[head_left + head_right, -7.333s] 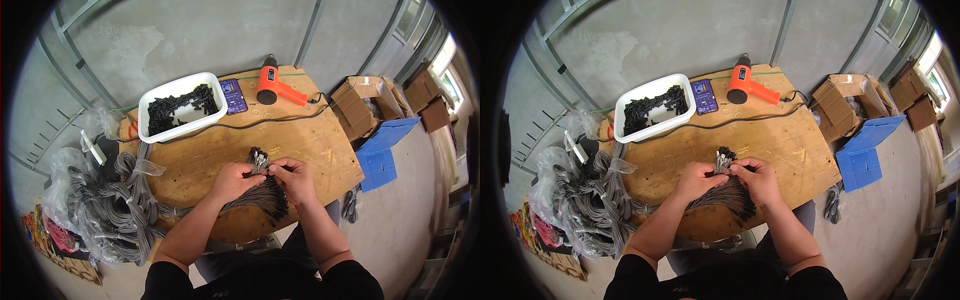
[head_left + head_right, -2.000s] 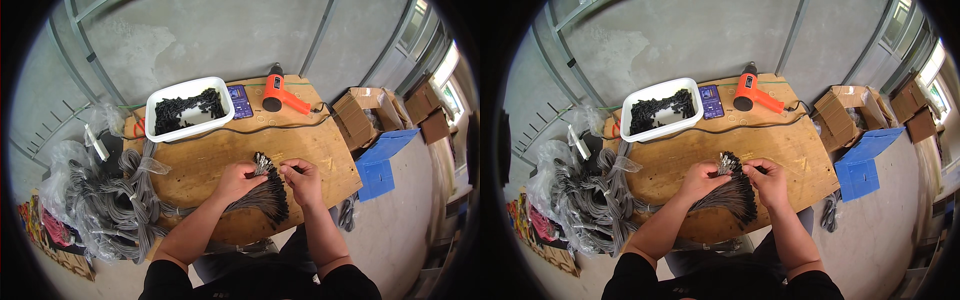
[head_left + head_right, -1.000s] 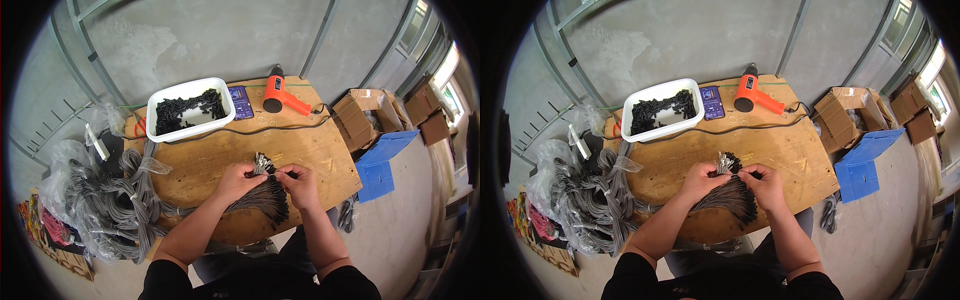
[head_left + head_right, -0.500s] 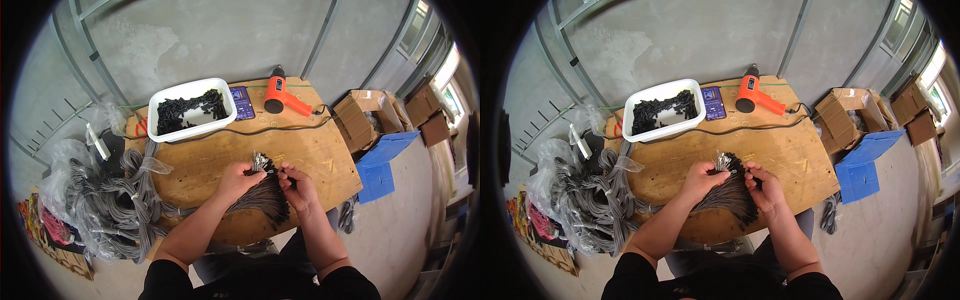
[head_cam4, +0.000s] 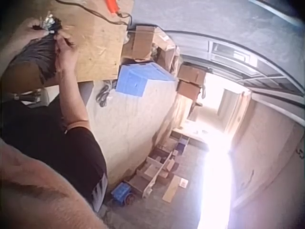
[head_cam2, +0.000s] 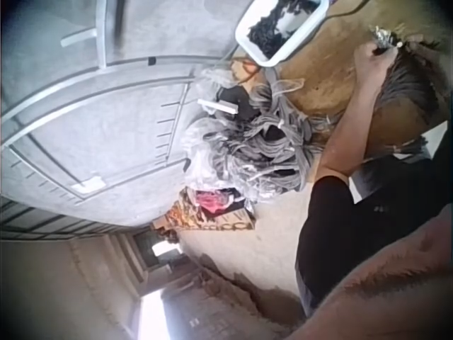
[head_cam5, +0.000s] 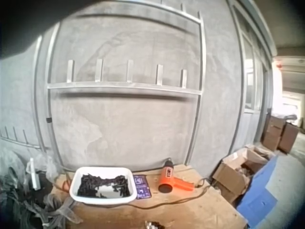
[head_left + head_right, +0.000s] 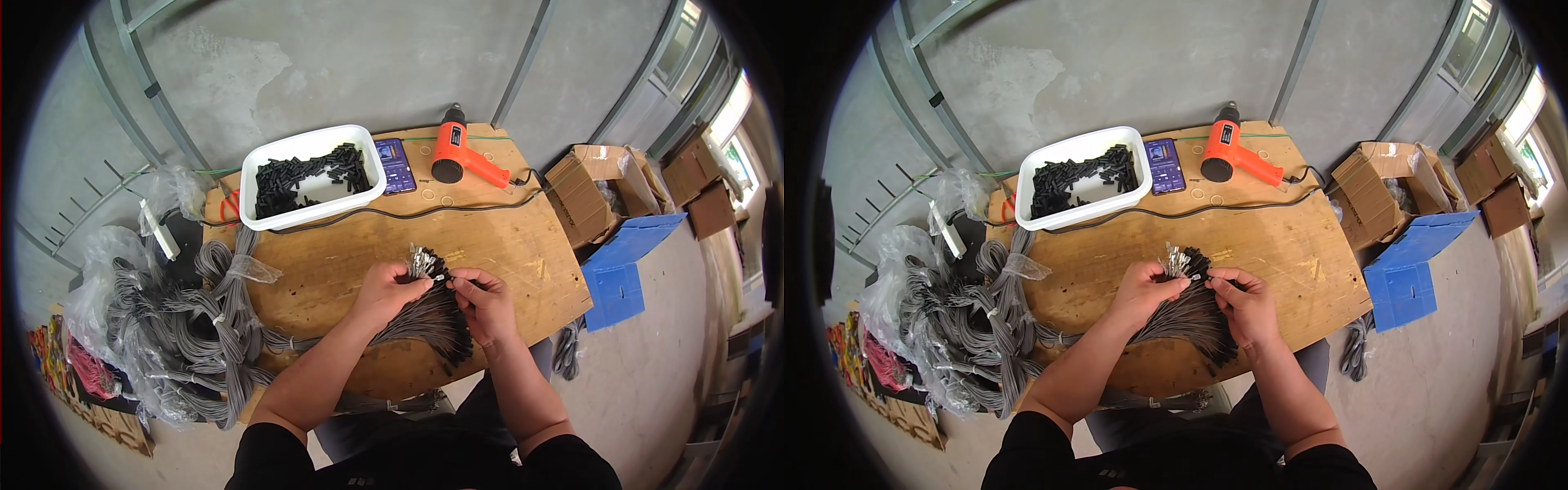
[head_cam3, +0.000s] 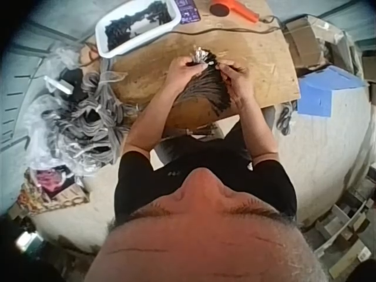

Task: The person is manually assembling cables by sliding small black connectors onto wire ends at a workbench.

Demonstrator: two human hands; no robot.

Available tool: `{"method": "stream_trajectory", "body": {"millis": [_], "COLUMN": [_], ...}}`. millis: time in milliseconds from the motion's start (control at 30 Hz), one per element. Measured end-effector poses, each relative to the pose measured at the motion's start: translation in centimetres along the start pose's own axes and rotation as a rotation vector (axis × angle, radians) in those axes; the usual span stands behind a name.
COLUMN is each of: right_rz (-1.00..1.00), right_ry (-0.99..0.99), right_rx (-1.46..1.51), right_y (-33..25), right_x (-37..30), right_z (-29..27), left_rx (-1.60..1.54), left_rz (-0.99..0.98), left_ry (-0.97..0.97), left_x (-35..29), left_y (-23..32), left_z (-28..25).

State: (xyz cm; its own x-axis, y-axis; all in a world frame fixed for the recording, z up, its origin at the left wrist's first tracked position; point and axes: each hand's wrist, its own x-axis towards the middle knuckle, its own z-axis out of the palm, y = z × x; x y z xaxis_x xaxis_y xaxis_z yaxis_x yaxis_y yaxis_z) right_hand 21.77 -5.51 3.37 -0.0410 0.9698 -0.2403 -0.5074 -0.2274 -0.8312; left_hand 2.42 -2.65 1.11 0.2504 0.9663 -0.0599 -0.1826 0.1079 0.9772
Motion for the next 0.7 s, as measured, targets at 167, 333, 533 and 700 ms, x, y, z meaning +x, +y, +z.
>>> {"method": "stream_trajectory", "body": {"millis": [167,333,533,700], "right_rz": [-0.070,-0.100,-0.185,-0.162], "right_ry": [-0.014,-0.028,0.005,0.011], "right_rx": [-0.061,-0.098,-0.153,-0.146], "right_y": [0.5,0.7,0.7,0.6], "right_x": [0.1,0.1,0.0,0.0], "right_z": [0.0,0.1,0.1,0.0], "left_rx": [0.016,0.060,0.090,0.113], "left_rz": [0.011,0.008,-0.001,-0.008], "left_ry": [-0.017,-0.032,-0.043,-0.055], "left_x": [0.1,-0.1,-0.1,-0.3], "left_y": [-0.3,0.0,0.1,0.9], "left_z": [-0.1,-0.2,-0.4,-0.2]}}
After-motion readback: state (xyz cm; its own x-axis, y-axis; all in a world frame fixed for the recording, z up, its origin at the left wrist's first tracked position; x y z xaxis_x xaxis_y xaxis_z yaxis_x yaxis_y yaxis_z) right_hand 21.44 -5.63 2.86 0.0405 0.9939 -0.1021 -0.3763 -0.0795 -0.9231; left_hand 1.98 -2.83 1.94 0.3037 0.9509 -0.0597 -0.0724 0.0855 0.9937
